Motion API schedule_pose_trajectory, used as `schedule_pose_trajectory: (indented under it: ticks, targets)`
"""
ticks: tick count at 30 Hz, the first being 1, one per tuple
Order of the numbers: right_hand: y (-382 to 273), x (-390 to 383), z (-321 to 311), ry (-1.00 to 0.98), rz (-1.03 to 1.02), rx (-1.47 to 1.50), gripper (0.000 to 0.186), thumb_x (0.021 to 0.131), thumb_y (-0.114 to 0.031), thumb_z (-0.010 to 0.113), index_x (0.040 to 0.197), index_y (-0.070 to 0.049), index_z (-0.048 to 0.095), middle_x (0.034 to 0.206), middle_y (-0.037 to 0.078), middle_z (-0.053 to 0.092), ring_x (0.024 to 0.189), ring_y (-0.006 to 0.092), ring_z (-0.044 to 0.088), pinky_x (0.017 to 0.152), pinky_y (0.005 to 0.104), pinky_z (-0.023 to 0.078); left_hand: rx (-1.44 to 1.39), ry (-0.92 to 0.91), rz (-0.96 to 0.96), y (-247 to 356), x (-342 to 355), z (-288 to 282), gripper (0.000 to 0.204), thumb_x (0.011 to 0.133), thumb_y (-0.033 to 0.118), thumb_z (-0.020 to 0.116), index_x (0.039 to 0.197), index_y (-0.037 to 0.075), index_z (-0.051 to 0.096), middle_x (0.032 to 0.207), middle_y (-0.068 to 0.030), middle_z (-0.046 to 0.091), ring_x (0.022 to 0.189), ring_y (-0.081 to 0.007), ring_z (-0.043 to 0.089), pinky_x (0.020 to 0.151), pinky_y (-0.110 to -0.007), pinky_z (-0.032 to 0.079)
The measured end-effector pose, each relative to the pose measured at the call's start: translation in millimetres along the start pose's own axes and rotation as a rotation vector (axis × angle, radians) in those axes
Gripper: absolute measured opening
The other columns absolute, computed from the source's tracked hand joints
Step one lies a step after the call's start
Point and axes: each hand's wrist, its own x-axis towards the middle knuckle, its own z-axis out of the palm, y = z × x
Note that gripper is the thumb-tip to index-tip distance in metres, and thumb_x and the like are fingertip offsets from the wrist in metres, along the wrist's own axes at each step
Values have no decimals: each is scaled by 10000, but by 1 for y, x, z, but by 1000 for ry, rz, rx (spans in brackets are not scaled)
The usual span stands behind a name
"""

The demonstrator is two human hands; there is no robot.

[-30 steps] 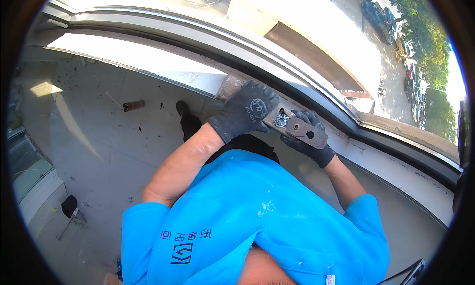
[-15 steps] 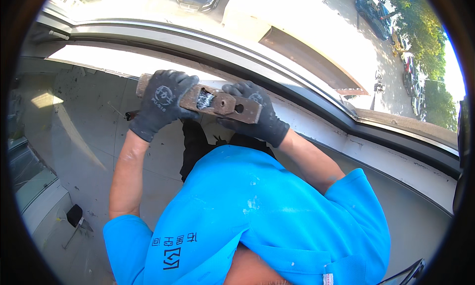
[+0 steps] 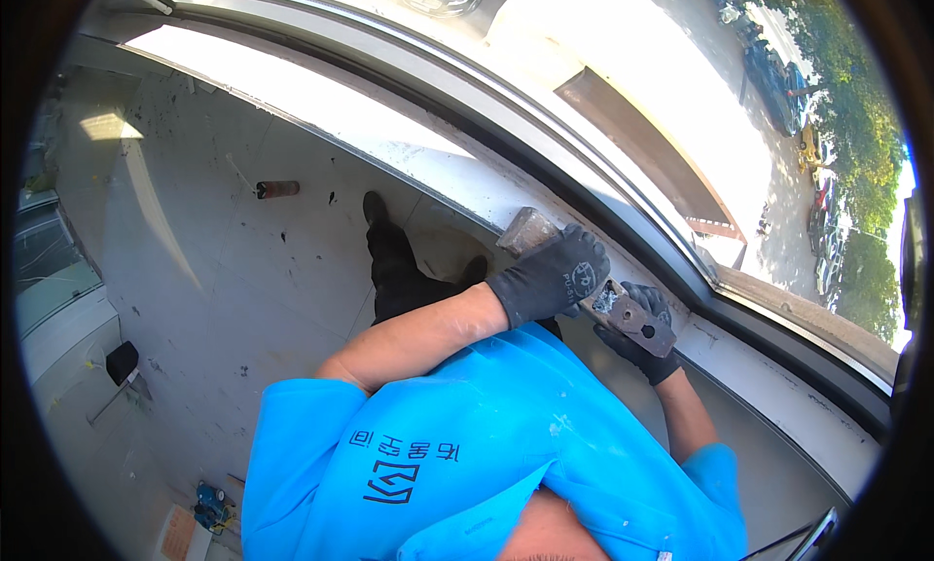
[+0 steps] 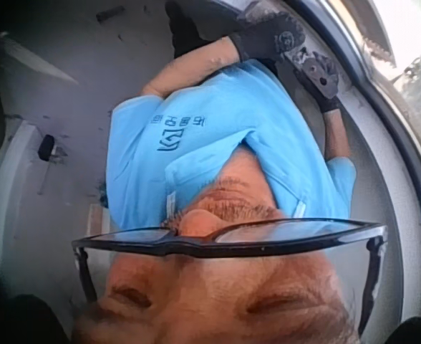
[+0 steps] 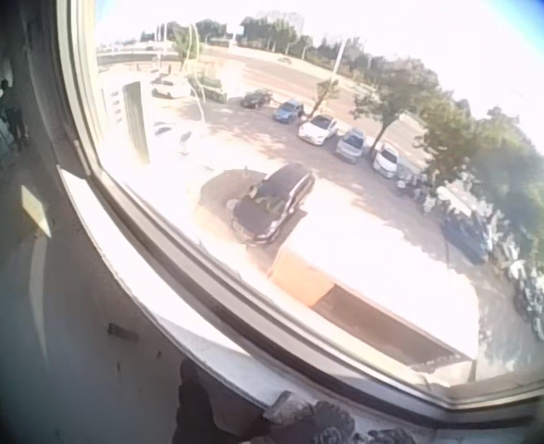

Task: The person fits a white window sill trim piece into the window frame, then uses a hand plane to smooth the sill surface. They measure the sill and adjacent wall with a tape measure. The person moves around the room, handling tools and materials on the floor.

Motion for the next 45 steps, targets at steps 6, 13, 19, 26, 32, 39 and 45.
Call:
schedule_pose_trajectory:
  ticks: [6, 13, 19, 26, 32, 39, 45]
  targets:
    - [-71, 117, -2, 148, -177, 98, 621, 713, -456, 800, 1120, -37, 591, 965, 124, 607, 893, 300, 582, 793, 419, 478, -22, -92, -174, -85, -73, -71, 673, 698, 518, 796, 1160, 65, 610, 1101, -148, 614, 1111, -301, 568, 1045, -433, 398]
    - [-141, 235, 17, 191, -265, 70, 659, 721, -509, 780, 1128, -30, 584, 993, 142, 573, 892, 300, 574, 761, 423, 490, 79, 32, -300, -187, -152, -127, 812, 568, 560, 872, 1188, 98, 624, 1177, -149, 627, 1153, -325, 579, 1059, -449, 407]
    - [-231, 343, 13, 325, -350, 190, 510, 702, -449, 782, 1028, -85, 634, 1015, 152, 620, 937, 313, 600, 745, 443, 514, 251, 33, -555, -271, -242, -194, 856, 480, 449, 908, 1224, 126, 634, 1208, -90, 619, 1154, -311, 555, 1042, -473, 391]
    - [-143, 216, -5, 350, -272, 152, 582, 725, -461, 774, 1100, -52, 601, 1023, 131, 589, 933, 295, 568, 800, 410, 489, 280, 186, -268, -162, -159, -128, 845, 599, 576, 831, 1274, 129, 587, 1213, -81, 599, 1164, -281, 537, 1065, -462, 379]
    - [-21, 33, 12, 235, -137, -108, 695, 705, -487, 810, 1175, -24, 593, 1048, 138, 619, 964, 321, 586, 849, 428, 489, 67, 1, -69, -32, -27, -17, 647, 647, 494, 826, 1115, 94, 628, 1064, -105, 632, 1071, -268, 575, 968, -426, 414]
    - [-11, 23, 19, 57, -37, -45, 692, 683, -461, 808, 1171, -24, 587, 1040, 153, 606, 952, 334, 575, 838, 440, 481, 47, -8, -23, -25, -19, -5, 565, 627, 456, 833, 1023, 105, 635, 973, -82, 632, 974, -258, 588, 905, -413, 424]
    - [-41, 85, 16, 68, -100, 38, 631, 704, -448, 783, 1129, -25, 590, 1024, 159, 594, 944, 339, 565, 813, 451, 465, 24, -14, -89, -70, -53, -32, 576, 721, 516, 762, 1082, 91, 618, 1042, -114, 632, 1007, -273, 601, 952, -428, 435]
